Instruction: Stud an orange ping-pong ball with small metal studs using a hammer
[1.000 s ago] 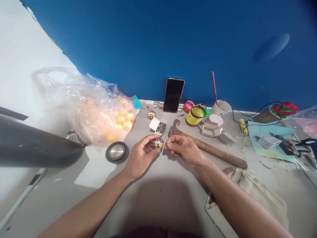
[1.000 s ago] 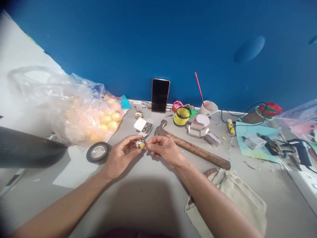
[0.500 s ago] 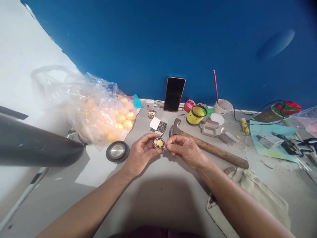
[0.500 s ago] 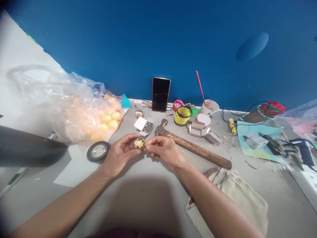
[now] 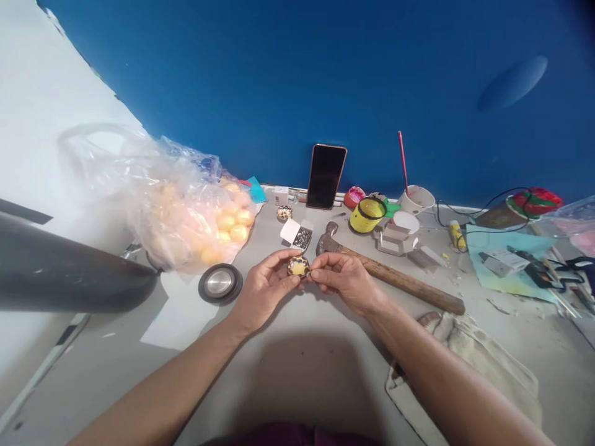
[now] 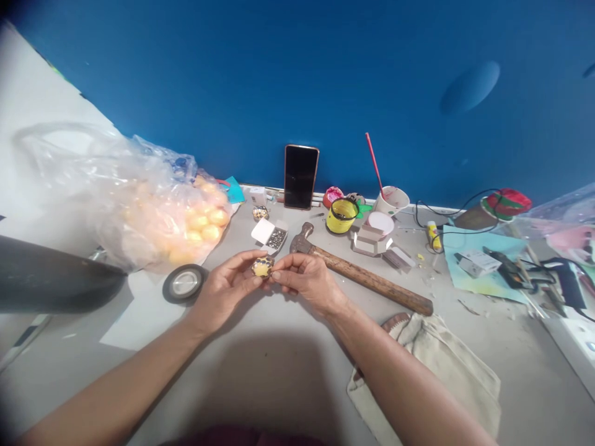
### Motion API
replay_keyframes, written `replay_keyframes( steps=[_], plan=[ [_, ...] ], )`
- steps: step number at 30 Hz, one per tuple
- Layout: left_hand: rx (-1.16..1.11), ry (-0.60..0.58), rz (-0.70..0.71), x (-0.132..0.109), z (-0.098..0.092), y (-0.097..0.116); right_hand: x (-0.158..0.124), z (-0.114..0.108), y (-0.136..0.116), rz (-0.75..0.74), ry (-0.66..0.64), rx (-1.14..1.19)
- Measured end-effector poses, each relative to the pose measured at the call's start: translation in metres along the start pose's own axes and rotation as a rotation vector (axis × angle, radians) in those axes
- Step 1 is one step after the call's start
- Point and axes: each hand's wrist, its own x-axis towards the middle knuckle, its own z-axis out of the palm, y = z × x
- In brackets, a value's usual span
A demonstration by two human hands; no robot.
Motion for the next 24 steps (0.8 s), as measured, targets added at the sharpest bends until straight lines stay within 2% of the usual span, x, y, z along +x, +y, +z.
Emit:
replay_keyframes(
  steps=[6,11,24],
  plan=[
    [0.023,0.048,0.044,0.0012,-0.0017,-0.0035,0.0006,-0.0013,0.0008,-0.012,0.008,-0.006],
    [0.035,0.032,0.012,0.0014,-0.0019,-0.005,0.0003,-0.0001,0.0013,0.016,0.032,-0.008],
    [0.121,0.072,0.056,-0.0003,0.0007,-0.0064,-0.0006,-0.0014,0.0038,0.008,0.01,-0.068]
  ],
)
